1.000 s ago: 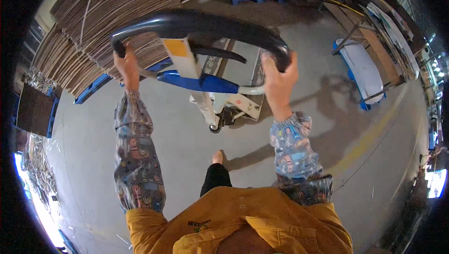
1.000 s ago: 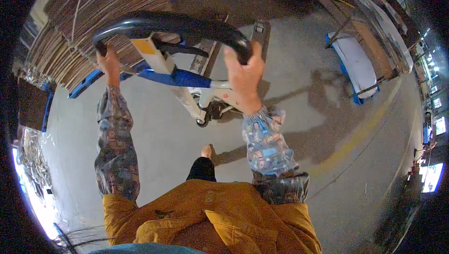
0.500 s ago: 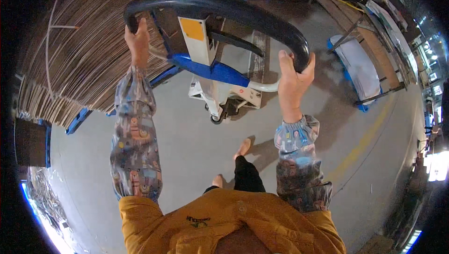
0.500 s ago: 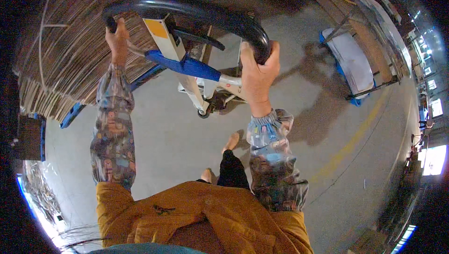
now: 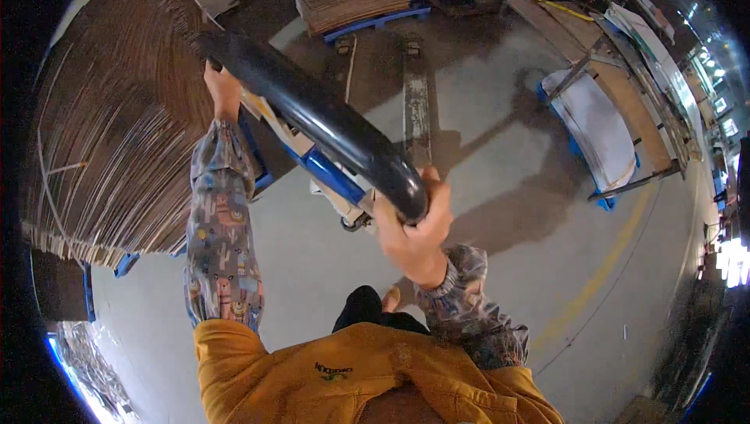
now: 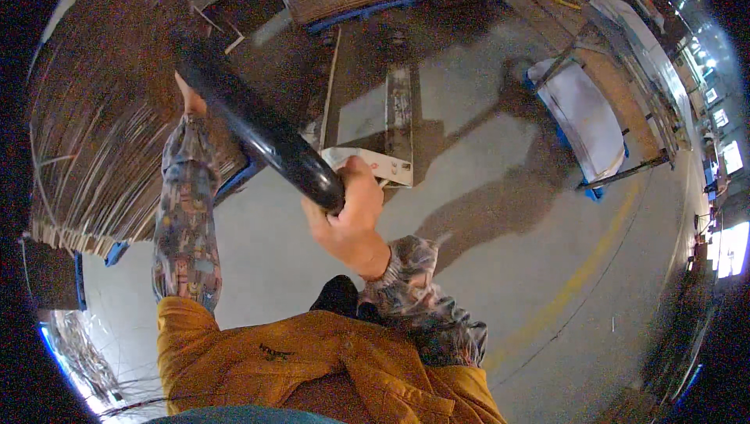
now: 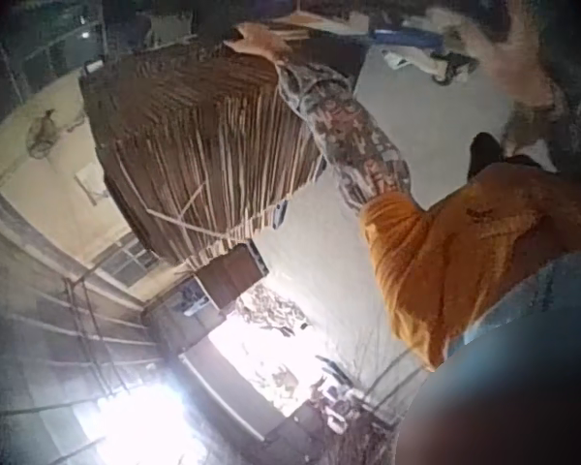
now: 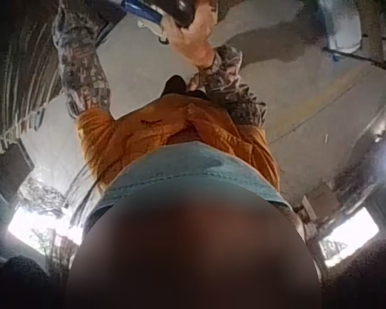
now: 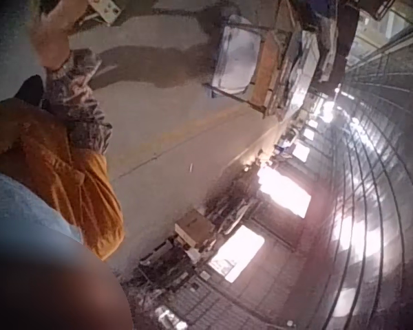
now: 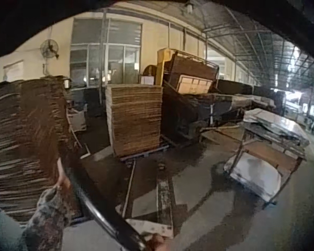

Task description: Moving stacks of cardboard using a manual pallet jack.

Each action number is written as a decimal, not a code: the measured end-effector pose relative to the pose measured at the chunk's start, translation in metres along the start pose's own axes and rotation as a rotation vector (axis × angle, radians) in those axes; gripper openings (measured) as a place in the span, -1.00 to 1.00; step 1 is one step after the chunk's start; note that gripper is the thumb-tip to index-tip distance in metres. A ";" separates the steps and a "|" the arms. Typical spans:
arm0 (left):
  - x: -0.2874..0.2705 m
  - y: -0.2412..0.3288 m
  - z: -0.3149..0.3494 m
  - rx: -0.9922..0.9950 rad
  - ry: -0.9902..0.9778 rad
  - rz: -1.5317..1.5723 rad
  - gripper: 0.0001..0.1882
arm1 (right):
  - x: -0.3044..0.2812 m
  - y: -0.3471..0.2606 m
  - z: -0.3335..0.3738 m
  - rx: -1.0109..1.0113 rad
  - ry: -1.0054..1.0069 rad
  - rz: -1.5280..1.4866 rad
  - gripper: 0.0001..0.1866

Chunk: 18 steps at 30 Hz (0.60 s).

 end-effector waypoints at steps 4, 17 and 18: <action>-0.001 -0.009 0.005 -0.014 0.044 0.084 -0.70 | -0.005 -0.005 -0.006 -0.061 -0.067 -0.054 -0.72; -0.021 0.019 0.013 -0.223 0.012 0.520 -0.96 | 0.018 -0.047 0.007 0.005 -0.057 -0.023 -0.70; -0.027 0.039 0.016 -0.182 0.048 0.486 -0.95 | 0.018 -0.051 0.007 -0.006 -0.069 -0.038 -0.70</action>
Point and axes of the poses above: each hand's wrist, its own z-axis away from the middle knuckle, its own x-axis out of the palm, y = z × x, the point moved 4 cm from there along -z, towards the middle knuckle, and after that the axes turned 2 degrees about -x, right-handed, at the moved point
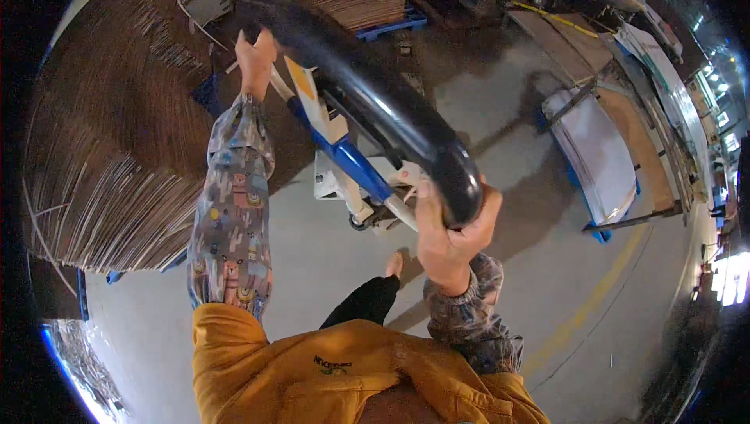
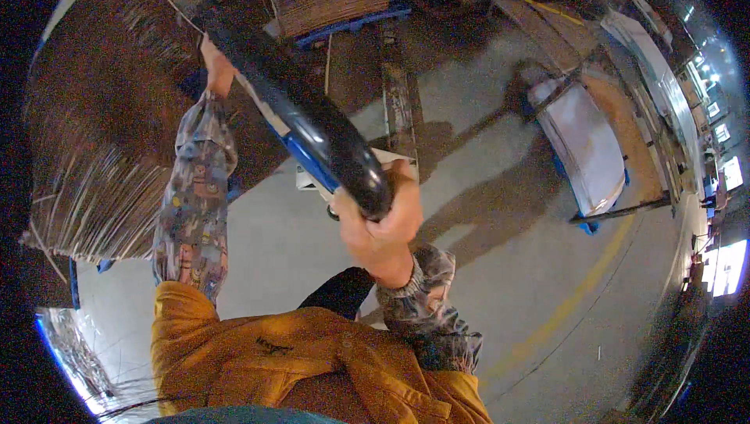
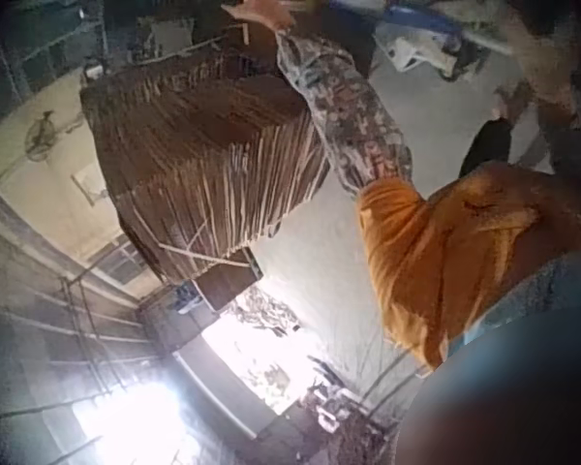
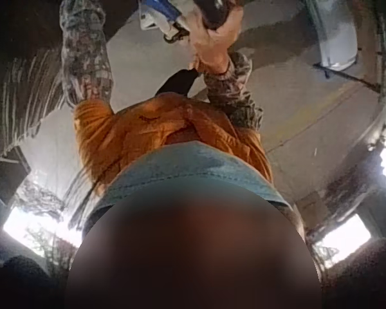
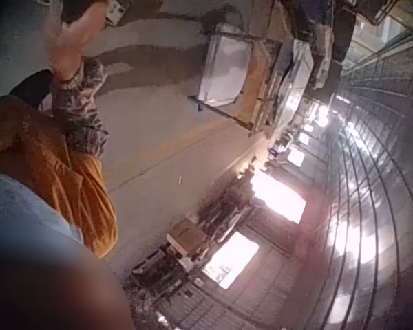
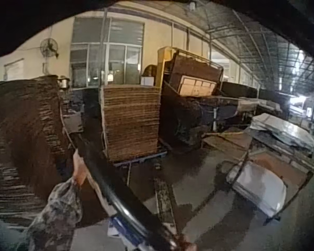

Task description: Moving stacks of cardboard using a manual pallet jack.

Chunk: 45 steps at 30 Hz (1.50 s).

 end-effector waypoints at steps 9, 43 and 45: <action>0.013 -0.001 -0.010 -0.004 0.008 -0.349 -0.75 | -0.025 -0.012 0.019 0.165 0.261 -0.054 -0.65; 0.353 -0.088 0.077 0.183 0.277 -0.637 -0.71 | -0.135 0.504 -0.518 -0.019 0.180 0.421 -0.39; 0.338 -0.091 0.064 0.171 0.317 -0.662 -0.70 | -0.110 0.484 -0.519 0.100 0.014 0.352 -0.30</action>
Point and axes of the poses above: each hand's wrist, its own z-axis away from the middle knuckle, its own x-axis out of the palm, y = z × x, the point moved 4 cm from there along -z, towards the middle knuckle, and after that the axes turned 2 degrees about -x, right-handed, at the moved point
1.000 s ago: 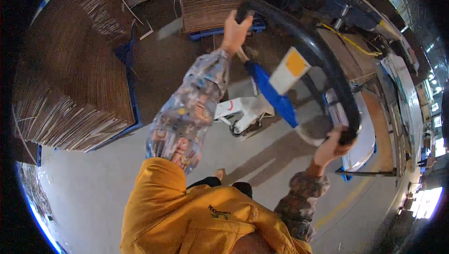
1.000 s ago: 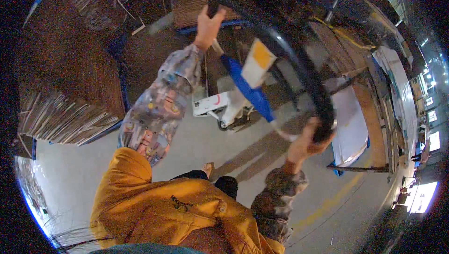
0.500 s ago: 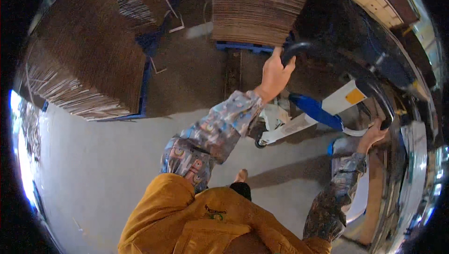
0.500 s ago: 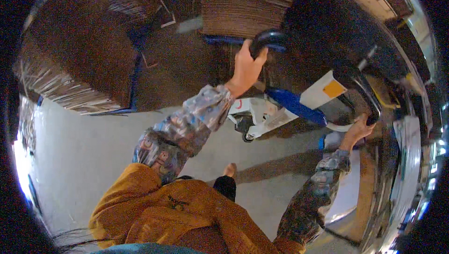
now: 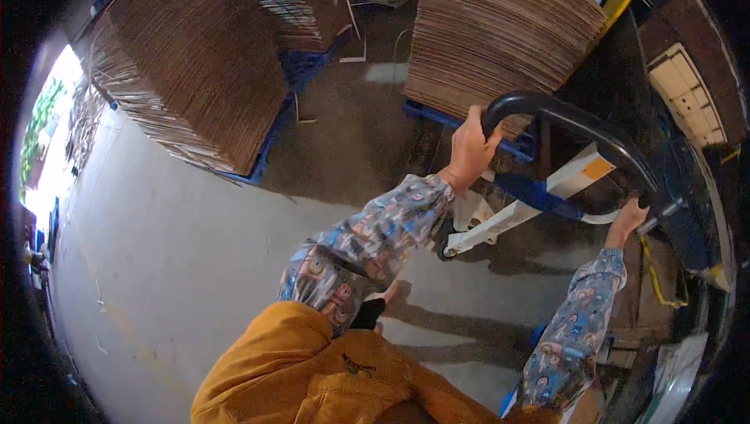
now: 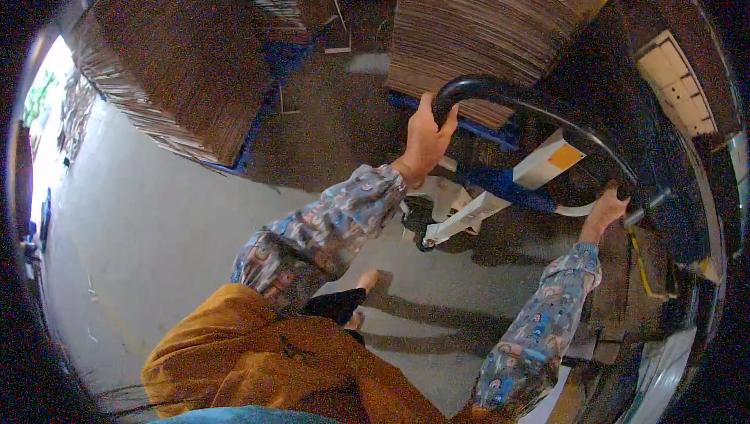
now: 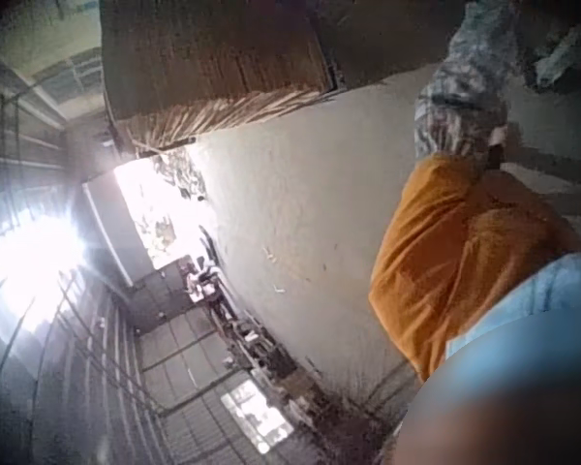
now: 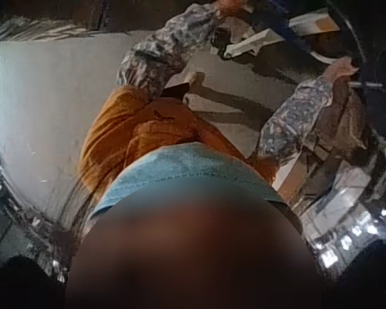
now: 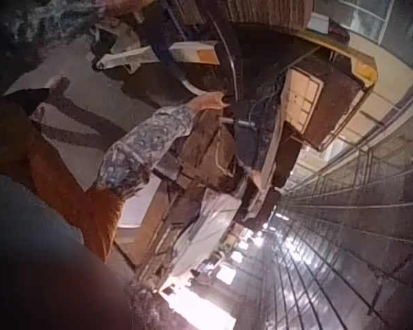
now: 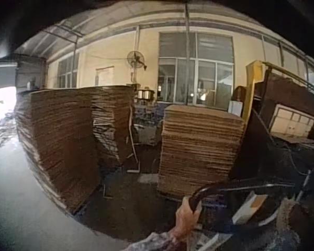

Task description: Moving stacks of cardboard using a manual pallet jack.

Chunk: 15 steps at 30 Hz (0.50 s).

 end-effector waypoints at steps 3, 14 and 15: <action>-0.005 -0.006 0.008 0.072 0.119 -0.072 -0.69 | -0.003 -0.022 0.034 0.167 -0.199 -0.119 -0.21; 0.002 -0.006 0.010 0.050 0.075 0.000 -0.69 | -0.008 0.018 0.018 0.022 -0.004 -0.210 -0.70; 0.008 -0.008 0.013 0.033 0.029 0.026 -0.69 | -0.011 0.023 0.014 -0.078 -0.025 -0.209 -0.72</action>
Point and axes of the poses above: each hand's wrist, its own z-axis away from the middle knuckle, its own x-axis out of the palm, y = z × x, the point moved 4 cm from there along -z, towards the middle knuckle, and after that the axes turned 2 degrees about -x, right-handed, at the moved point
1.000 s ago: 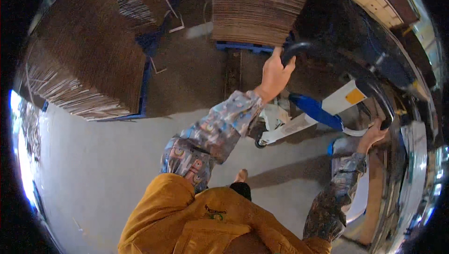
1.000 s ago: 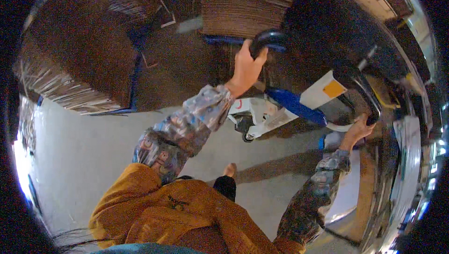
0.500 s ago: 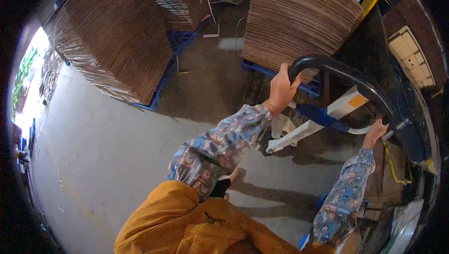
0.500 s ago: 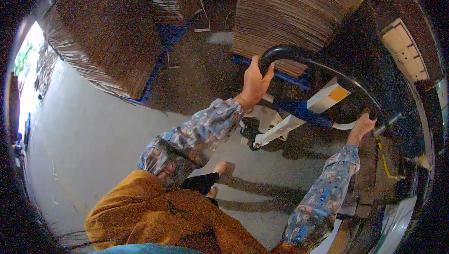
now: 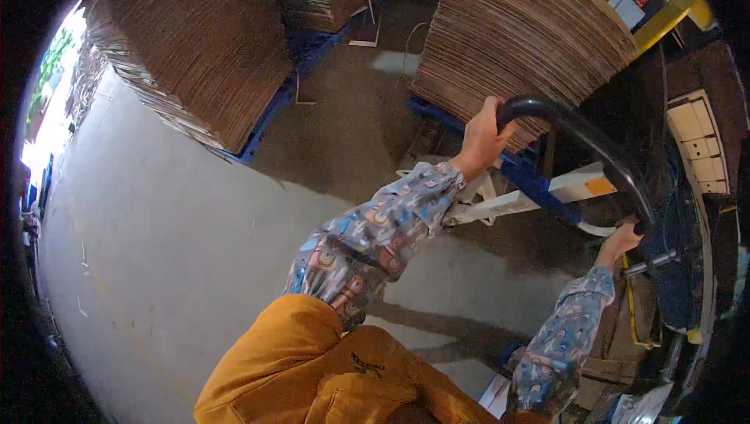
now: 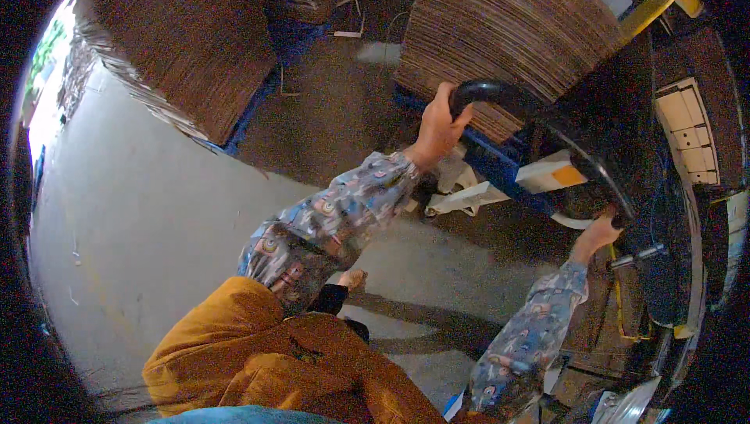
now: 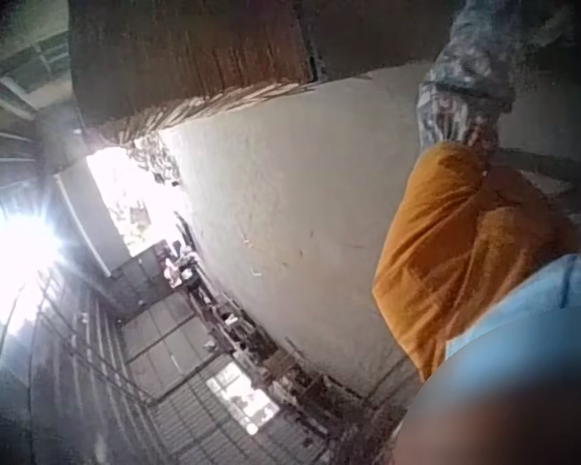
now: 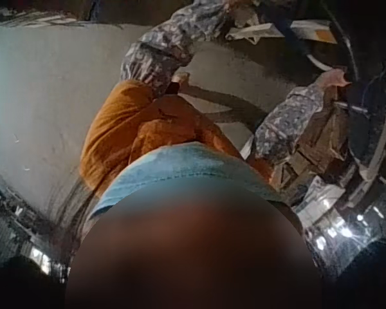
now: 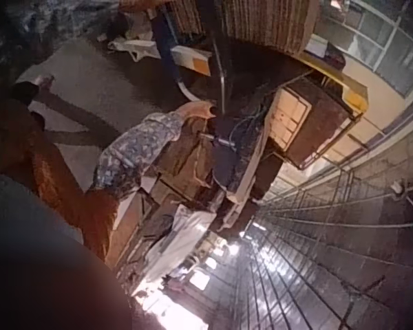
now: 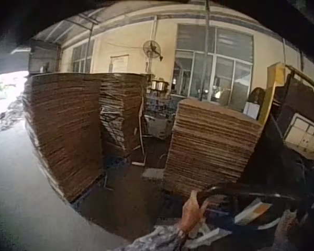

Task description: Moving stacks of cardboard using a manual pallet jack.

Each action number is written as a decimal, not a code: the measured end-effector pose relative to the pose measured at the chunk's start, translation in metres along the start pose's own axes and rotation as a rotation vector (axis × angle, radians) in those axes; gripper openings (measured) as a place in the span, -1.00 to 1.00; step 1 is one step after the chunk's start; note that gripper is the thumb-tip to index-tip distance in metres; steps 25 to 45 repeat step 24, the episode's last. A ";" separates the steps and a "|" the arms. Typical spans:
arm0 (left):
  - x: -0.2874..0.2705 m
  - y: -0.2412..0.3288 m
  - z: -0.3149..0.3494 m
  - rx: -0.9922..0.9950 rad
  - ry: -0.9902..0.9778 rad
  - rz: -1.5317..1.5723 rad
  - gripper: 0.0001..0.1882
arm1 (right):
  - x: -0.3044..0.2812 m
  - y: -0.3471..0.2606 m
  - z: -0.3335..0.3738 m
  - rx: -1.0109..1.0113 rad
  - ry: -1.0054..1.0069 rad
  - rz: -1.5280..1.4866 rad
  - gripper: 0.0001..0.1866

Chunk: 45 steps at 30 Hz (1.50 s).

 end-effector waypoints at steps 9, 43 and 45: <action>-0.027 -0.035 0.070 -0.137 -0.201 0.297 -0.70 | -0.042 -0.034 0.114 -0.009 -0.203 -0.400 -0.85; -0.115 -0.045 0.149 -0.191 -1.335 -1.164 -0.55 | -0.065 -0.089 0.288 -0.281 -1.532 0.402 -0.34; -0.115 -0.045 0.149 -0.191 -1.335 -1.164 -0.55 | -0.065 -0.089 0.288 -0.281 -1.532 0.402 -0.34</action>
Point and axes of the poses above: each hand's wrist, its own z-axis away from the middle knuckle, its own x-axis out of the palm, y = z × x, the point moved 4 cm from there along -z, towards the middle knuckle, and after that the axes turned 2 degrees about -x, right-handed, at the moved point
